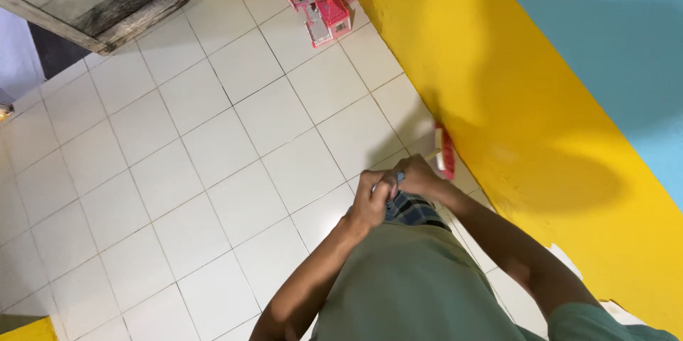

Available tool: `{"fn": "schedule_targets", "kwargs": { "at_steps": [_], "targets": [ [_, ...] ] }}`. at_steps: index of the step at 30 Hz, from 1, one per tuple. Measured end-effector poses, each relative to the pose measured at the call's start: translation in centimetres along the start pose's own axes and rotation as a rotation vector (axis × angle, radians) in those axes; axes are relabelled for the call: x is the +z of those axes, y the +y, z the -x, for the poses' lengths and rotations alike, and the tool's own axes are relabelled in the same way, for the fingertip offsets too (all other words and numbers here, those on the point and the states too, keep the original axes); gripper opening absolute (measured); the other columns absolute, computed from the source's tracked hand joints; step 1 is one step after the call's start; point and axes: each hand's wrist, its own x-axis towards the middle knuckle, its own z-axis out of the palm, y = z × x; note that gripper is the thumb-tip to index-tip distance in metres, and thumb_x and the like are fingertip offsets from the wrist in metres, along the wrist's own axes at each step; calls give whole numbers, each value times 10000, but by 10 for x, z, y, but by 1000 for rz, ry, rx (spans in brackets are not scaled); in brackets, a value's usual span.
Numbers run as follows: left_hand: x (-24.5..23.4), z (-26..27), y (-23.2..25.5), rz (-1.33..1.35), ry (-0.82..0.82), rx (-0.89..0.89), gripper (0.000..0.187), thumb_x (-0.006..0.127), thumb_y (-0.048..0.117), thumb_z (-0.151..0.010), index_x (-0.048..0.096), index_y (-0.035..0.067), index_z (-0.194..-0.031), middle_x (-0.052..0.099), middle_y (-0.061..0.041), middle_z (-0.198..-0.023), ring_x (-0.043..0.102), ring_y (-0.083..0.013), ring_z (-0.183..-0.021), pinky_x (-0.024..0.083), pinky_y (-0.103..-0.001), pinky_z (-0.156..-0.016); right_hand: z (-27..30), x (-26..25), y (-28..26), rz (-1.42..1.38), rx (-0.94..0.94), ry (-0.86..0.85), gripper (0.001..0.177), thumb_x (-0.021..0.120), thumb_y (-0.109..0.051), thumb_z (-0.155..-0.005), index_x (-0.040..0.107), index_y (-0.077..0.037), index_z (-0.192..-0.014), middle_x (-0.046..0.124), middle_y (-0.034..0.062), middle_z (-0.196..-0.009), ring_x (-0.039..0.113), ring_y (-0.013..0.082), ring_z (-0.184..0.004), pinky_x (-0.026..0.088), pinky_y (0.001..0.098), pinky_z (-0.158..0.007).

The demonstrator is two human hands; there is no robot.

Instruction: Sweeping the floor with a broom and moving objects like a toy house and a trash bin.

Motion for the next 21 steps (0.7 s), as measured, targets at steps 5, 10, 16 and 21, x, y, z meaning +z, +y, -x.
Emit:
{"fn": "schedule_targets", "kwargs": {
  "at_steps": [5, 10, 16, 21],
  "targets": [
    [-39, -2, 78, -160, -99, -40, 391, 462, 215, -959, 498, -1, -635, 468, -128, -548, 472, -268, -507, 382, -405, -541, -29, 49, -30, -71, -310, 258, 241, 752, -287, -760, 697, -52, -763, 702, 115, -762, 701, 322, -729, 531, 441, -668],
    [-53, -11, 83, -332, -222, 45, 232, 522, 172, -817, 581, 1, -672, 583, -181, -609, 606, -359, -576, 484, -433, -615, -86, 77, -59, -306, -676, 439, 243, 785, -186, -785, 621, -41, -891, 691, 99, -826, 686, 306, -764, 498, 432, -690],
    [-71, -63, 54, -460, -336, -146, 238, 562, 167, -813, 698, -5, -906, 575, -183, -552, 631, -354, -515, 554, -444, -661, -165, 65, -71, -551, -953, 509, 271, 771, -75, -953, 501, -68, -977, 674, 38, -864, 680, 235, -801, 456, 411, -763],
    [-103, -117, 96, -480, -214, 124, 229, 628, 191, -818, 616, 15, -672, 547, -161, -576, 562, -374, -566, 479, -451, -619, -205, -13, -103, -169, -716, 270, 360, 703, 20, -635, 357, -62, -580, 433, 58, -572, 511, 262, -598, 405, 424, -735]
  ]
}}
